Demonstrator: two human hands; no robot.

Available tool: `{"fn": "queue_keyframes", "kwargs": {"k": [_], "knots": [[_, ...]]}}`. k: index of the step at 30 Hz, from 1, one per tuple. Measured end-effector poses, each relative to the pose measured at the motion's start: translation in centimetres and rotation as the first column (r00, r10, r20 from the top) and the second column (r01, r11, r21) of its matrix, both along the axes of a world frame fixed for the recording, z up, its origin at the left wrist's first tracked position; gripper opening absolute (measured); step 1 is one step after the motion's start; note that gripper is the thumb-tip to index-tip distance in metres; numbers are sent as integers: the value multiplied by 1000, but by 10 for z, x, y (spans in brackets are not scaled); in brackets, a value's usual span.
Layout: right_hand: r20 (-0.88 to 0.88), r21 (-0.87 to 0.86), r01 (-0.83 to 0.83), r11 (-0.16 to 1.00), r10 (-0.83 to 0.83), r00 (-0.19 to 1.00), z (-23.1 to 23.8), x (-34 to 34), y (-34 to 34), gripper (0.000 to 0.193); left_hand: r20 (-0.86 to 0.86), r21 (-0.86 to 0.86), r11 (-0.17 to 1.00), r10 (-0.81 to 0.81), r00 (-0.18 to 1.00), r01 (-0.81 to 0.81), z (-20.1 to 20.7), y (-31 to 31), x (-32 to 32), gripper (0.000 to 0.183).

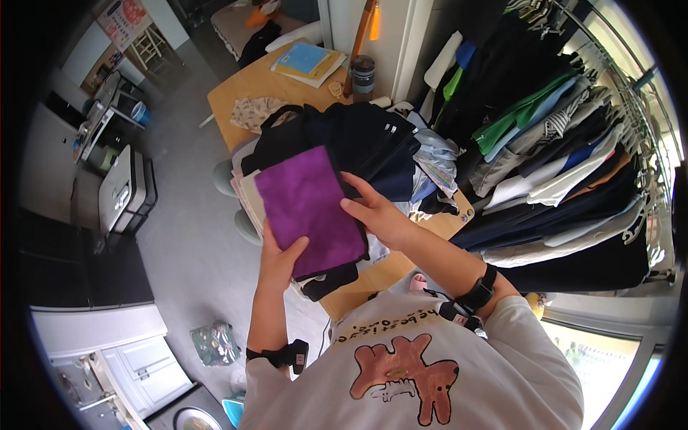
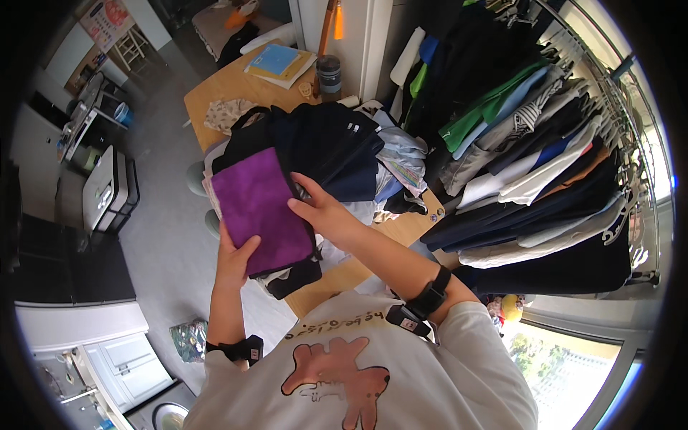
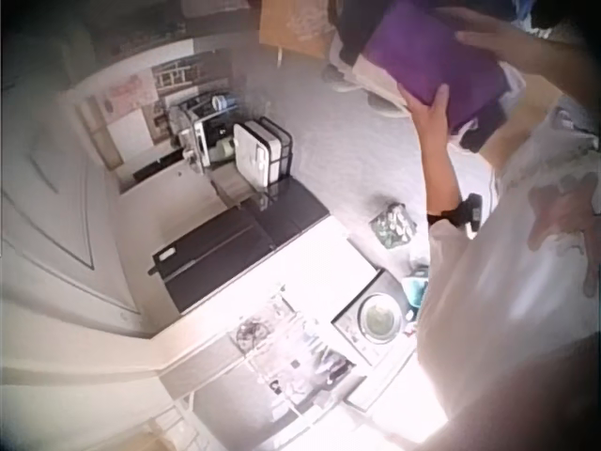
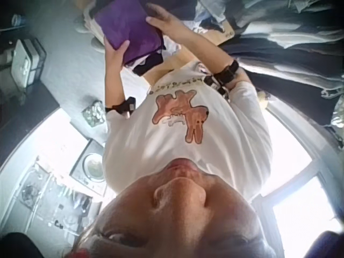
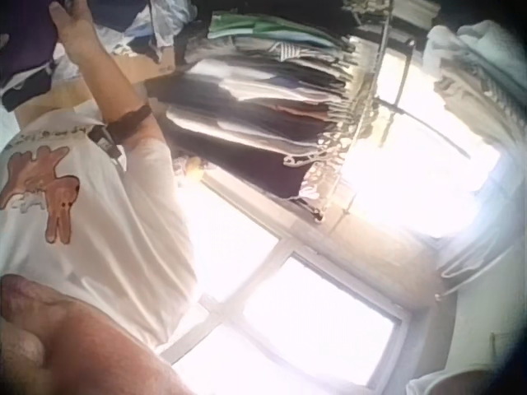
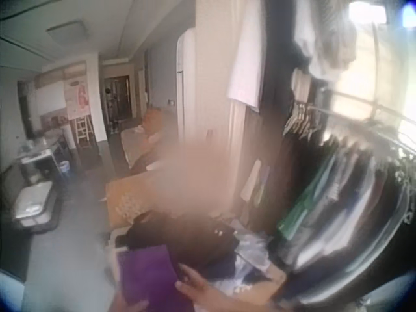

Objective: Checking clothes on a rack and then searching through and organizing items in an entryway cabinet.

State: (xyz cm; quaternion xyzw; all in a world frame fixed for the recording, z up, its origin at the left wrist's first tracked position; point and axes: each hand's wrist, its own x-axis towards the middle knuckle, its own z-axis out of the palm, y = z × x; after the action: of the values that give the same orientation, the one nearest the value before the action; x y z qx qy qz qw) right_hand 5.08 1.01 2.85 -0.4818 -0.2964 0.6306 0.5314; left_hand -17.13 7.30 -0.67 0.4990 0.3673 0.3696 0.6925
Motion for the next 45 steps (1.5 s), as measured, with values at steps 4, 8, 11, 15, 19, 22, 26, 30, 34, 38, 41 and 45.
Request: {"fn": "queue_keyframes", "kwargs": {"k": [4, 8, 11, 15, 19, 22, 26, 30, 34, 38, 41, 45], "knots": [[54, -15, -20, 1000, 21, 998, -9, 3, 11, 65, -106, 11, 998, 69, 992, -68, -24, 52, -18, 80], [81, -151, -3, 989, 15, 997, -35, 26, -22, 59, -662, 327, 945, 224, 715, 7, -104, 66, -44, 86], [134, -282, 100, 954, -64, 989, -49, 55, -65, 49, -825, 478, 847, 344, 448, 231, -96, 67, -21, 78], [144, -319, 345, 883, -315, 938, -51, 76, -111, 35, -677, 694, 648, 439, 590, 314, -102, 83, 5, 54], [120, -347, 460, 817, -448, 886, -50, 75, -133, 29, -777, 623, 658, 455, 435, 423, -97, 86, 42, 60], [108, -357, 435, 827, -426, 898, -57, 68, -137, 31, -911, 411, 761, 325, 252, 503, -122, 81, 47, 71], [93, -364, 387, 847, -380, 920, -64, 54, -135, 32, -920, 390, 768, 301, 250, 508, -130, 82, 49, 72], [81, -339, 320, 885, -312, 947, -78, 46, -132, 33, -923, 383, 768, 292, 250, 514, -128, 80, 50, 74], [66, -347, 287, 893, -282, 957, -77, 40, -125, 35, -923, 382, 771, 294, 246, 510, -127, 80, 48, 76], [54, -342, 254, 905, -250, 967, -81, 35, -123, 37, -917, 392, 754, 274, 291, 526, -117, 71, 45, 75], [42, -337, 242, 910, -242, 969, -88, 36, -123, 36, -906, 412, 697, 245, 344, 587, -105, 52, 39, 74], [64, -368, 230, 901, -222, 973, -87, 36, -122, 35, -907, 407, 688, 225, 357, 600, -108, 50, 31, 74]]}}
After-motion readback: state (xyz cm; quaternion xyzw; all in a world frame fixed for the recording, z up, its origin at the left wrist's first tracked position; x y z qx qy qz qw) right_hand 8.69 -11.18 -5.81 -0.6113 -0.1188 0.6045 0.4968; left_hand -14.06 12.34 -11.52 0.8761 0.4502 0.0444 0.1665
